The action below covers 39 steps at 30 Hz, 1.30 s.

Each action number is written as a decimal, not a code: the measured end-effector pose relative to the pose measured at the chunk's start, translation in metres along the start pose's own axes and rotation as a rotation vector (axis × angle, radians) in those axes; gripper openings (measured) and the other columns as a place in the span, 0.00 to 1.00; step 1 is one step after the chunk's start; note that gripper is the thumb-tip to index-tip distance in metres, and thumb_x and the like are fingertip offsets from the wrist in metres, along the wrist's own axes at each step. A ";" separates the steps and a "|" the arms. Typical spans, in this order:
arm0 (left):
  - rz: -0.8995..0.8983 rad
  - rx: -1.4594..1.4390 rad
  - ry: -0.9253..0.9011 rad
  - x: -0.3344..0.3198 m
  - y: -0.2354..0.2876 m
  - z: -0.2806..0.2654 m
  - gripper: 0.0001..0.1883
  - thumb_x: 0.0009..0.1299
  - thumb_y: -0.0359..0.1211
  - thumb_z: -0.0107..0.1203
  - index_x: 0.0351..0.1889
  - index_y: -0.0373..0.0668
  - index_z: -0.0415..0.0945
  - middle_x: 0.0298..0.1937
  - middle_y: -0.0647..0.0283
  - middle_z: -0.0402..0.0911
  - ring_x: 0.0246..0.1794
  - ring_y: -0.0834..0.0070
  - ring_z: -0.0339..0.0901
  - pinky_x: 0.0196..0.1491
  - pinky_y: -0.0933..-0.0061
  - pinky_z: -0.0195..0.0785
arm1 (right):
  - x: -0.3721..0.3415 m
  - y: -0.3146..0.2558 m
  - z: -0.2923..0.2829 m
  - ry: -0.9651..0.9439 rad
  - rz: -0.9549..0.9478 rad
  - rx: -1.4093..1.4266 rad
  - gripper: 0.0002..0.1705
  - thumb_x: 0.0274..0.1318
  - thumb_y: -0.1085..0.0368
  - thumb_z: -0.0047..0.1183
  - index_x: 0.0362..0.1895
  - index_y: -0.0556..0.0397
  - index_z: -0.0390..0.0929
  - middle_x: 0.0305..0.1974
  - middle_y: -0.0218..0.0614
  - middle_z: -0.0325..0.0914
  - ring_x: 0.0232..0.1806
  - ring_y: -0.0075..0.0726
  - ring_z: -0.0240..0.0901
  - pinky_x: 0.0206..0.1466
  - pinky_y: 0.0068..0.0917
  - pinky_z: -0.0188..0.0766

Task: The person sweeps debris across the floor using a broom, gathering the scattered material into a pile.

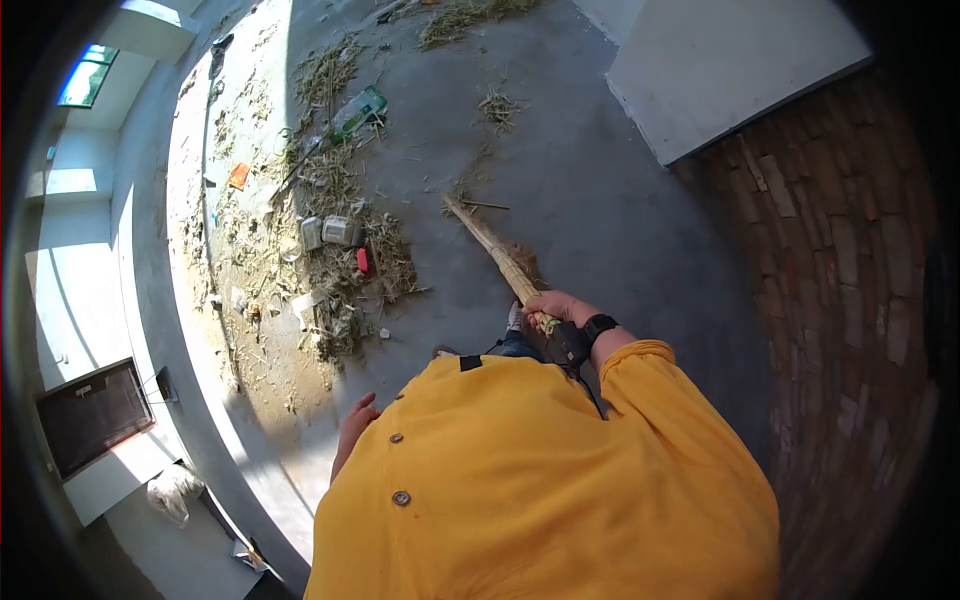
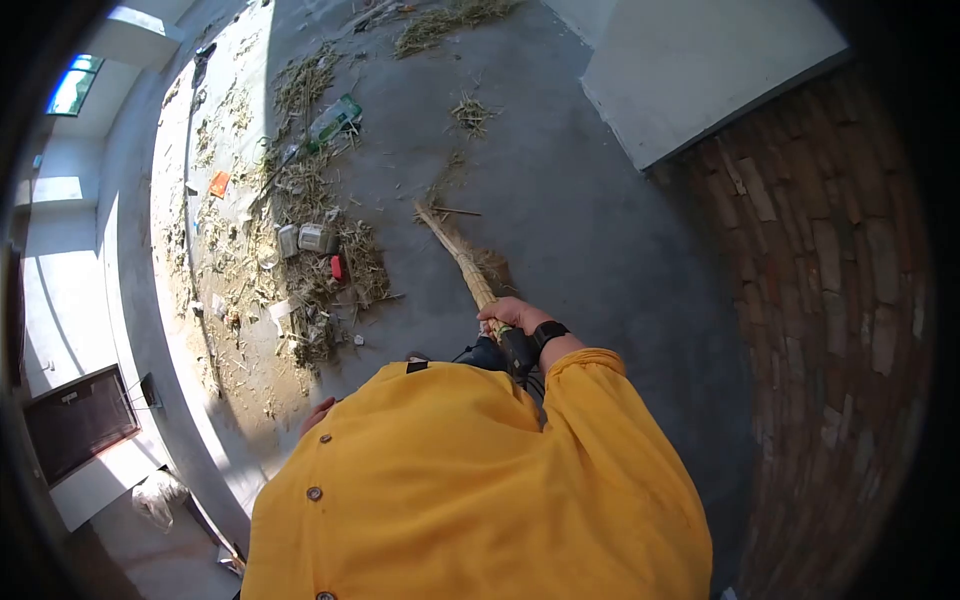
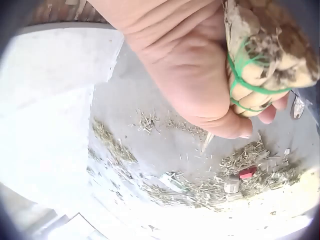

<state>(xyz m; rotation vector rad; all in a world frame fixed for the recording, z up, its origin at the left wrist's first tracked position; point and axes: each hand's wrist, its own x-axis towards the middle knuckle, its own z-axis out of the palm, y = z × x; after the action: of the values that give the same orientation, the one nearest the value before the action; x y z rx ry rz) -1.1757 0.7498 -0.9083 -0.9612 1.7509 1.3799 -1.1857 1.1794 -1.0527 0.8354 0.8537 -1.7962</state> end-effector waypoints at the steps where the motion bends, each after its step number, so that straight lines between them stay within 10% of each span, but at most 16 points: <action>1: 0.002 0.022 -0.001 0.009 -0.007 -0.004 0.24 0.54 0.25 0.41 0.53 0.35 0.58 0.25 0.64 0.69 0.22 0.82 0.65 0.26 0.85 0.59 | -0.015 -0.007 0.002 -0.063 -0.064 0.022 0.10 0.46 0.68 0.47 0.35 0.55 0.64 0.19 0.30 0.67 0.16 0.23 0.65 0.17 0.20 0.67; 8: -0.014 -0.021 -0.027 -0.018 0.025 0.014 0.24 0.56 0.25 0.40 0.53 0.34 0.55 0.24 0.61 0.68 0.22 0.79 0.65 0.27 0.84 0.61 | -0.053 0.004 0.031 0.216 -0.258 -0.245 0.13 0.41 0.69 0.50 0.33 0.55 0.63 0.19 0.31 0.66 0.16 0.23 0.66 0.14 0.19 0.65; 23: -0.080 -0.230 0.177 -0.037 -0.054 -0.031 0.23 0.57 0.28 0.41 0.52 0.35 0.59 0.26 0.63 0.70 0.25 0.79 0.67 0.29 0.82 0.62 | -0.020 -0.016 -0.085 0.518 -0.161 0.282 0.06 0.46 0.67 0.43 0.28 0.56 0.63 0.19 0.36 0.67 0.19 0.33 0.67 0.21 0.29 0.68; 33: -0.096 -0.394 0.211 -0.050 -0.073 -0.039 0.23 0.58 0.27 0.39 0.53 0.35 0.57 0.23 0.65 0.69 0.21 0.83 0.64 0.25 0.86 0.58 | 0.049 -0.053 0.093 -0.035 0.158 -0.316 0.07 0.45 0.66 0.47 0.23 0.56 0.65 0.15 0.32 0.66 0.14 0.26 0.64 0.16 0.22 0.66; 39: -0.073 -0.313 0.189 -0.061 -0.036 -0.027 0.22 0.59 0.28 0.39 0.53 0.35 0.55 0.22 0.64 0.68 0.19 0.82 0.64 0.24 0.86 0.58 | 0.043 -0.083 0.157 -0.292 -0.068 -0.381 0.08 0.43 0.66 0.48 0.25 0.54 0.64 0.17 0.31 0.66 0.14 0.23 0.64 0.15 0.19 0.64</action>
<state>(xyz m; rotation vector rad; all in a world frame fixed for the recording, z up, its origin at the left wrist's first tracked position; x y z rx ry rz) -1.1174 0.7256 -0.8666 -1.3495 1.6423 1.5890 -1.3034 1.0546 -0.9910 0.2948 0.9951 -1.6856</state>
